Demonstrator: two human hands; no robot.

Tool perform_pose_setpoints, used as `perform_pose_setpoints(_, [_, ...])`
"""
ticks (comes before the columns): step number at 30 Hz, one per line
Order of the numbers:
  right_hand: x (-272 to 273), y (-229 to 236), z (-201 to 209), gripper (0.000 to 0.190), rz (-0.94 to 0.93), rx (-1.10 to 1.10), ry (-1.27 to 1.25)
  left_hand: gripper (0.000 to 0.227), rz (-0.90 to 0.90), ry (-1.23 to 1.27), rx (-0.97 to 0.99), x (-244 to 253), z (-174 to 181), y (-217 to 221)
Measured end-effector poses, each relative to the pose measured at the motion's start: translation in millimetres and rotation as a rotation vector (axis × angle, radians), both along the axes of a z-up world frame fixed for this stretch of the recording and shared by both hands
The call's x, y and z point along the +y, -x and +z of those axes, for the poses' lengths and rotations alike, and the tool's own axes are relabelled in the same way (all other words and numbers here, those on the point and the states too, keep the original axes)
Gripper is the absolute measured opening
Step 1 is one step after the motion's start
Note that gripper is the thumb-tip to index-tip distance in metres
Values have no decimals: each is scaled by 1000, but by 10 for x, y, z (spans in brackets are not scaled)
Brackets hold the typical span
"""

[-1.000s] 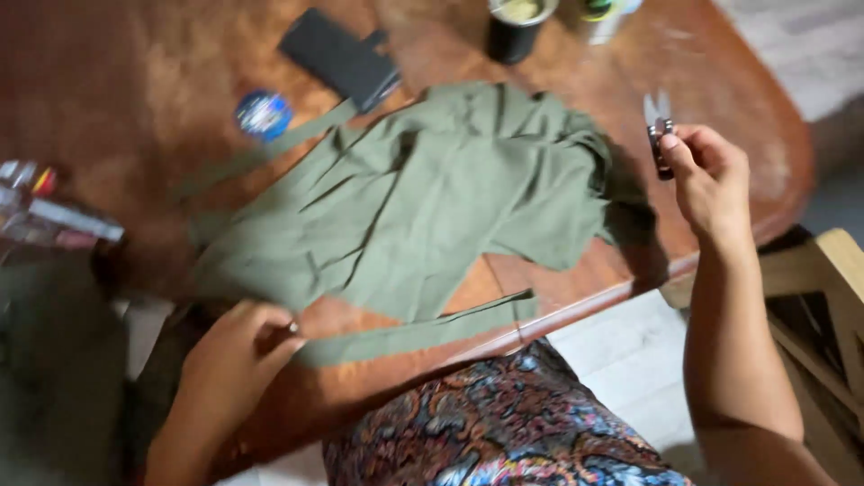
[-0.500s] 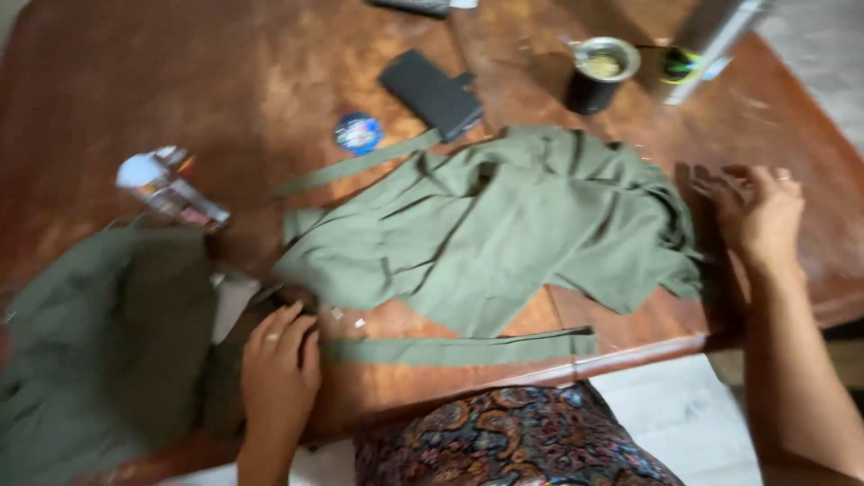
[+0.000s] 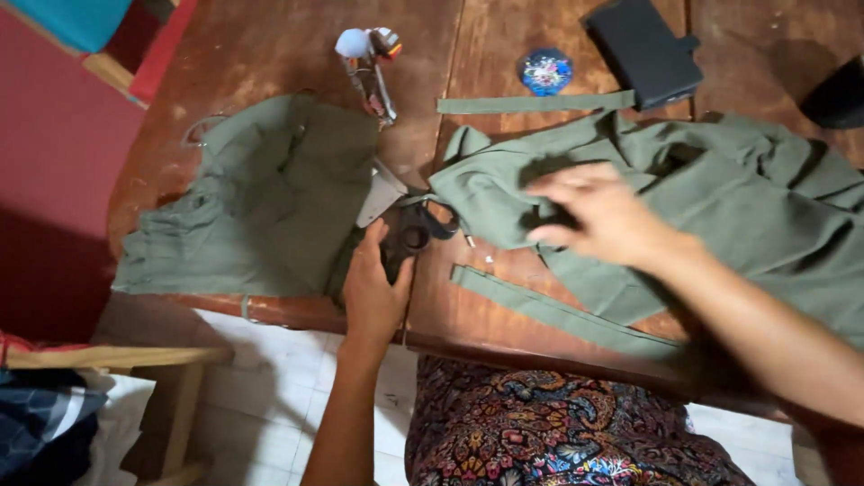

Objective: Pinning and adjusting green fabric on a wooden table to prepare for sewing.

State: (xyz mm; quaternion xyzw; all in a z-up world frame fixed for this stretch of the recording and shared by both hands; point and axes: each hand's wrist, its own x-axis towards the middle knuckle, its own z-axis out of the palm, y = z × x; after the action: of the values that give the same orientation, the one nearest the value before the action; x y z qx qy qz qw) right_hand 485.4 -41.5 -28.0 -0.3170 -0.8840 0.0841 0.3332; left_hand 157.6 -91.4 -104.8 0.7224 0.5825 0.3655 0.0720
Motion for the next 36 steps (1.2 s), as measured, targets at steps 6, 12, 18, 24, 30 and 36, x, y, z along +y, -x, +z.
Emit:
perform_pose_setpoints(6, [475, 266, -589, 46, -77, -200, -34, 72, -6, -110, 48, 53, -114, 195])
perform_pose_setpoints(12, [903, -301, -465, 19, -283, 331, 329, 67, -30, 142, -348, 198, 115, 455])
perform_pose_setpoints(18, [839, -616, 3, 11, -371, 972, 841, 56, -136, 191, -663, 611, -355, 770])
perform_pose_setpoints(24, [1094, -955, -94, 47, -416, 1134, 839, 52, -65, 171, -525, 822, -247, 734])
perform_pose_setpoints(30, [919, -786, 115, 26, -372, 774, 810, 49, 93, 178, 229, 708, 662, 154])
perform_pose_setpoints(36, [523, -976, 521, 30, -242, 360, 742, 41, -169, 302, 193, 921, 802, -380])
